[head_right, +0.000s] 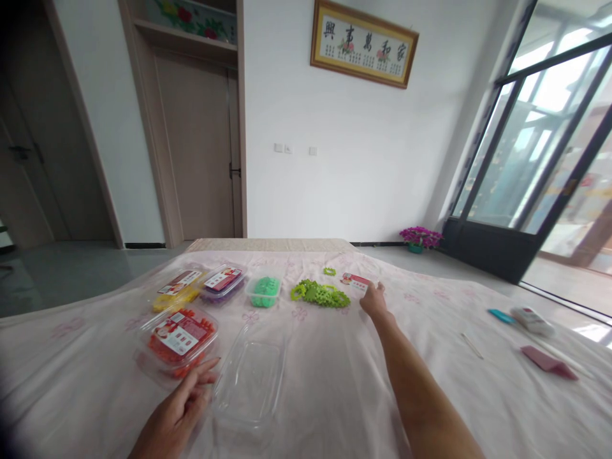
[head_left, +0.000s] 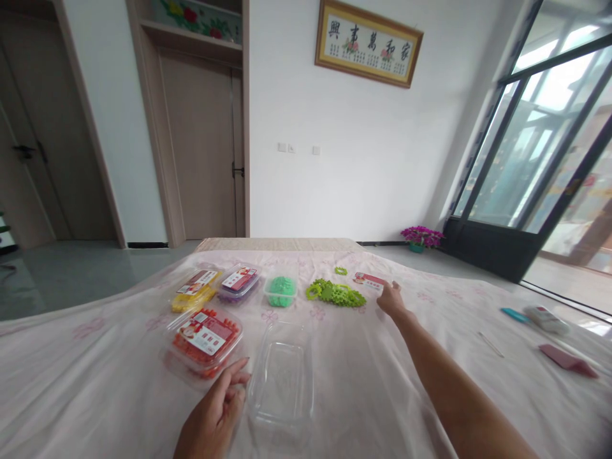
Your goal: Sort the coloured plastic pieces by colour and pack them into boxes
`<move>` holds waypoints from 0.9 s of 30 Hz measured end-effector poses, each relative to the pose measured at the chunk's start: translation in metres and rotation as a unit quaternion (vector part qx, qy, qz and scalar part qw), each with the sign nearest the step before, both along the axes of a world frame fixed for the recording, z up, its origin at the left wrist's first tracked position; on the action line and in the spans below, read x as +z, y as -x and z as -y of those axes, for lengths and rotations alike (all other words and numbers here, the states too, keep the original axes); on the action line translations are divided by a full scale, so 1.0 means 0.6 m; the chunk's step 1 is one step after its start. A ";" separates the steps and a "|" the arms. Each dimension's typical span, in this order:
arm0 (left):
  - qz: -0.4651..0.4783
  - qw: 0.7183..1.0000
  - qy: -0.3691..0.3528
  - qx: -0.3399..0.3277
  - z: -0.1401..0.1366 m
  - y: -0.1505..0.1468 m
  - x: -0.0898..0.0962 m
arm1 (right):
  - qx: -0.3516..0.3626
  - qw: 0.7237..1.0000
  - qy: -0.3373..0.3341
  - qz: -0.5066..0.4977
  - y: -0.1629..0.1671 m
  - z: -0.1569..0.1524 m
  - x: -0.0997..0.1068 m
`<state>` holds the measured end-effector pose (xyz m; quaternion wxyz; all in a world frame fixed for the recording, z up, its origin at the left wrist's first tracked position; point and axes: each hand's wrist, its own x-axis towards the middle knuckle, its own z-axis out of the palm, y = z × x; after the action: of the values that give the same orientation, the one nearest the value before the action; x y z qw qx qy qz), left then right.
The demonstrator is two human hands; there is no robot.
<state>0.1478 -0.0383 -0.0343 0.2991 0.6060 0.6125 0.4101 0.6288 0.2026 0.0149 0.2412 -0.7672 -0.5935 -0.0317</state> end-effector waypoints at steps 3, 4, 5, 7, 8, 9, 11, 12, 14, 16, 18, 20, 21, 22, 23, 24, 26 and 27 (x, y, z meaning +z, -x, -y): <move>-0.009 1.000 0.007 -0.009 0.001 -0.002 0.001 | -0.027 0.998 0.037 0.043 -0.010 0.007 -0.008; -0.013 1.000 0.010 -0.012 0.001 -0.002 0.002 | -0.028 0.996 0.047 0.064 -0.014 0.009 -0.007; -0.018 1.000 0.013 -0.014 0.001 -0.003 0.003 | -0.027 0.995 0.051 0.083 -0.017 0.011 -0.005; -0.029 0.999 0.017 -0.017 0.001 -0.004 0.004 | -0.025 0.993 0.047 0.103 -0.019 0.012 0.003; -0.034 0.999 0.018 -0.018 0.002 -0.004 0.005 | -0.031 0.993 0.047 0.103 -0.018 0.012 0.008; -0.040 0.999 0.020 -0.018 0.002 -0.005 0.006 | -0.041 0.993 0.049 0.100 -0.015 0.009 0.014; -0.051 0.998 0.026 -0.025 0.004 -0.006 0.008 | -0.059 0.992 0.058 0.094 -0.007 0.000 0.028; -0.055 0.998 0.028 -0.028 0.004 -0.006 0.010 | -0.066 0.991 0.063 0.094 -0.002 -0.007 0.035; -0.064 0.997 0.027 -0.039 0.006 -0.006 0.014 | -0.068 0.990 0.071 0.098 0.010 -0.026 0.048; -0.071 0.996 0.022 -0.044 0.007 -0.007 0.018 | -0.062 0.989 0.084 0.101 0.024 -0.047 0.059; -0.075 0.996 0.018 -0.044 0.008 -0.008 0.022 | -0.046 0.988 0.097 0.106 0.039 -0.066 0.065; -0.071 0.996 0.013 -0.049 0.010 -0.010 0.025 | -0.024 0.987 0.111 0.112 0.053 -0.081 0.069; -0.067 0.997 0.008 -0.049 0.011 -0.011 0.027 | -0.010 0.986 0.116 0.116 0.058 -0.086 0.071; -0.063 0.997 0.002 -0.047 0.012 -0.013 0.029 | 0.005 0.985 0.121 0.119 0.062 -0.089 0.073; -0.059 0.997 -0.004 -0.045 0.013 -0.014 0.030 | 0.024 0.984 0.125 0.123 0.063 -0.091 0.076; -0.057 0.997 -0.007 -0.044 0.015 -0.015 0.032 | 0.044 0.983 0.128 0.126 0.062 -0.091 0.081; -0.059 0.997 -0.006 -0.042 0.016 -0.015 0.035 | 0.091 0.979 0.129 0.130 0.053 -0.085 0.093; -0.062 0.997 -0.002 -0.042 0.016 -0.015 0.036 | 0.114 0.976 0.128 0.131 0.045 -0.080 0.101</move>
<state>0.1570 -0.0482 -0.0126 0.2764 0.6563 0.6025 0.3604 0.6017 0.2505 0.0752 0.0628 -0.7082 -0.7027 -0.0279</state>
